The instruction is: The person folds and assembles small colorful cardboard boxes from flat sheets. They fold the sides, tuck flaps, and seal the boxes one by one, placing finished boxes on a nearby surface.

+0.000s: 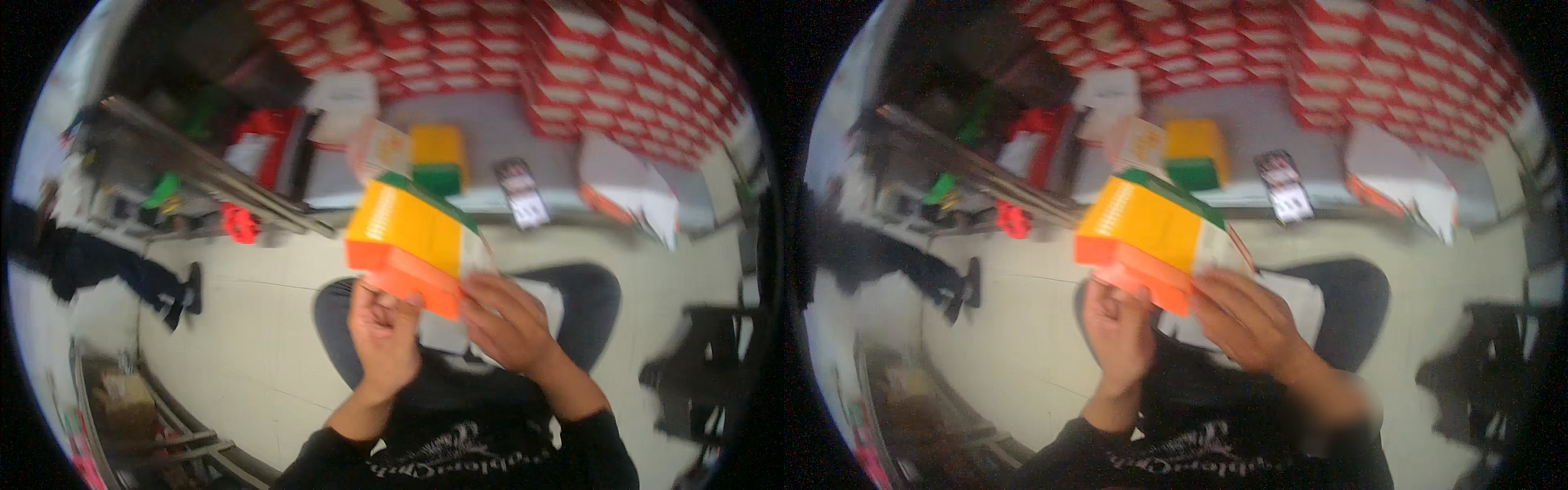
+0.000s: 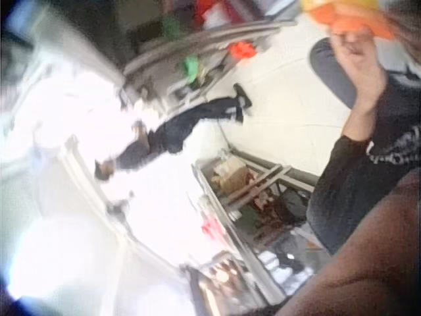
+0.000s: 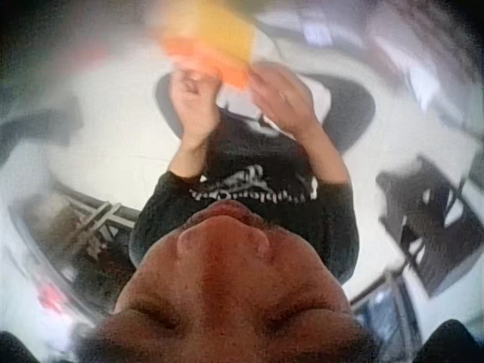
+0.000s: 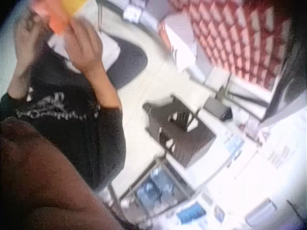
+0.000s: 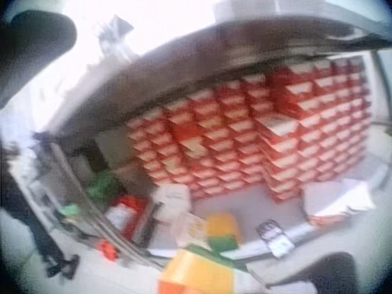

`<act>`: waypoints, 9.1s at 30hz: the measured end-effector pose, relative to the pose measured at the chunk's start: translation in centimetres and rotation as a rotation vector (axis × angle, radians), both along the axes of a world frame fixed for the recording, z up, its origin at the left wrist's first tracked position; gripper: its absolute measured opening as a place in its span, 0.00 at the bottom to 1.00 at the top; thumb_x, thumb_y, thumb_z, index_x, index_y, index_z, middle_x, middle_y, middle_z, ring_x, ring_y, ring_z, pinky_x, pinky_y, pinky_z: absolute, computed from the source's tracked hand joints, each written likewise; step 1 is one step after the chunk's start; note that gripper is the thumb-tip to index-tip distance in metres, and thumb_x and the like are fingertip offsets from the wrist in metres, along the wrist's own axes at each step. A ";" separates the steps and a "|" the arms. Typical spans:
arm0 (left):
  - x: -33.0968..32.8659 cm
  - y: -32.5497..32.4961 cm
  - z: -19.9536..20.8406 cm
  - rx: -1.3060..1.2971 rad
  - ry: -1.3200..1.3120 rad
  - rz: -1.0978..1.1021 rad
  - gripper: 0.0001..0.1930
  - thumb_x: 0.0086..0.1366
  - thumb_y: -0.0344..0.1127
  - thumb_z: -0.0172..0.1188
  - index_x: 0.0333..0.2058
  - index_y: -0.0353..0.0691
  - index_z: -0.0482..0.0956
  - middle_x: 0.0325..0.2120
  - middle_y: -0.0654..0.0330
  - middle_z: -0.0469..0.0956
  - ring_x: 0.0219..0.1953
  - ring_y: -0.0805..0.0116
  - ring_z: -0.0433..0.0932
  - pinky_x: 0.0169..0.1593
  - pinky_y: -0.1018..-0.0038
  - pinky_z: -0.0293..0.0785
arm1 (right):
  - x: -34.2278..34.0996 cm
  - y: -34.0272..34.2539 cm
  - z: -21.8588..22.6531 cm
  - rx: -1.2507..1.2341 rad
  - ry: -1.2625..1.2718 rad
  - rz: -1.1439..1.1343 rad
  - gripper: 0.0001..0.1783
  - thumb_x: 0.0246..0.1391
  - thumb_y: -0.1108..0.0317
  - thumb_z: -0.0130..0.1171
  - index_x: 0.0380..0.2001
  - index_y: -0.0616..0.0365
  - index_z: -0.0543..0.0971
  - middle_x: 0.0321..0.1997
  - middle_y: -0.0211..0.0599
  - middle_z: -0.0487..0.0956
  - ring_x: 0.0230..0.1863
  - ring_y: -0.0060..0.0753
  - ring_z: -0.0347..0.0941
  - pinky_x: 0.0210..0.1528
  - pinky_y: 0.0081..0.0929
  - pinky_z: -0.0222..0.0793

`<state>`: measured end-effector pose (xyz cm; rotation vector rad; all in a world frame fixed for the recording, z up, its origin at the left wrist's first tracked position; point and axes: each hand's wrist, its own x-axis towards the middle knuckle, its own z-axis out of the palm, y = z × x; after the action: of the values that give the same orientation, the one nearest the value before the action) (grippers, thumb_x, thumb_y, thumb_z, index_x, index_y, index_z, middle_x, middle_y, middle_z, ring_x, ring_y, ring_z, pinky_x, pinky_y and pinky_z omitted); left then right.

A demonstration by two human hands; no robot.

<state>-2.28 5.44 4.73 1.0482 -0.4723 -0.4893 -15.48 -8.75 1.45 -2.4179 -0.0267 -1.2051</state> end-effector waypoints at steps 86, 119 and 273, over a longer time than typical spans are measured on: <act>-0.9 -10.1 -1.0 0.017 -0.254 0.005 0.09 0.77 0.24 0.56 0.48 0.37 0.65 0.41 0.56 0.82 0.44 0.75 0.82 0.54 0.75 0.76 | -0.3 -6.6 -1.6 -0.063 -0.132 -0.273 0.22 0.49 0.71 0.74 0.48 0.54 0.80 0.60 0.47 0.81 0.57 0.49 0.80 0.55 0.41 0.78; -1.3 -10.3 -6.6 -0.031 -0.626 0.001 0.12 0.73 0.30 0.67 0.50 0.32 0.78 0.50 0.41 0.85 0.53 0.59 0.84 0.62 0.63 0.77 | 0.5 -6.8 -1.6 0.516 -0.285 -0.055 0.14 0.50 0.79 0.73 0.41 0.63 0.85 0.41 0.40 0.82 0.43 0.44 0.81 0.46 0.37 0.80; -0.4 -5.1 -11.3 0.608 -0.838 0.336 0.10 0.72 0.25 0.65 0.50 0.33 0.80 0.41 0.56 0.82 0.41 0.64 0.81 0.48 0.68 0.78 | 2.3 -4.8 -4.3 0.277 -0.141 -0.011 0.17 0.48 0.79 0.71 0.43 0.68 0.81 0.50 0.45 0.76 0.57 0.55 0.75 0.57 0.44 0.78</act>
<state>-2.65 0.30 -6.56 1.8887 -0.8892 0.1579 -13.21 -13.53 -2.84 -2.0949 0.1048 -1.2902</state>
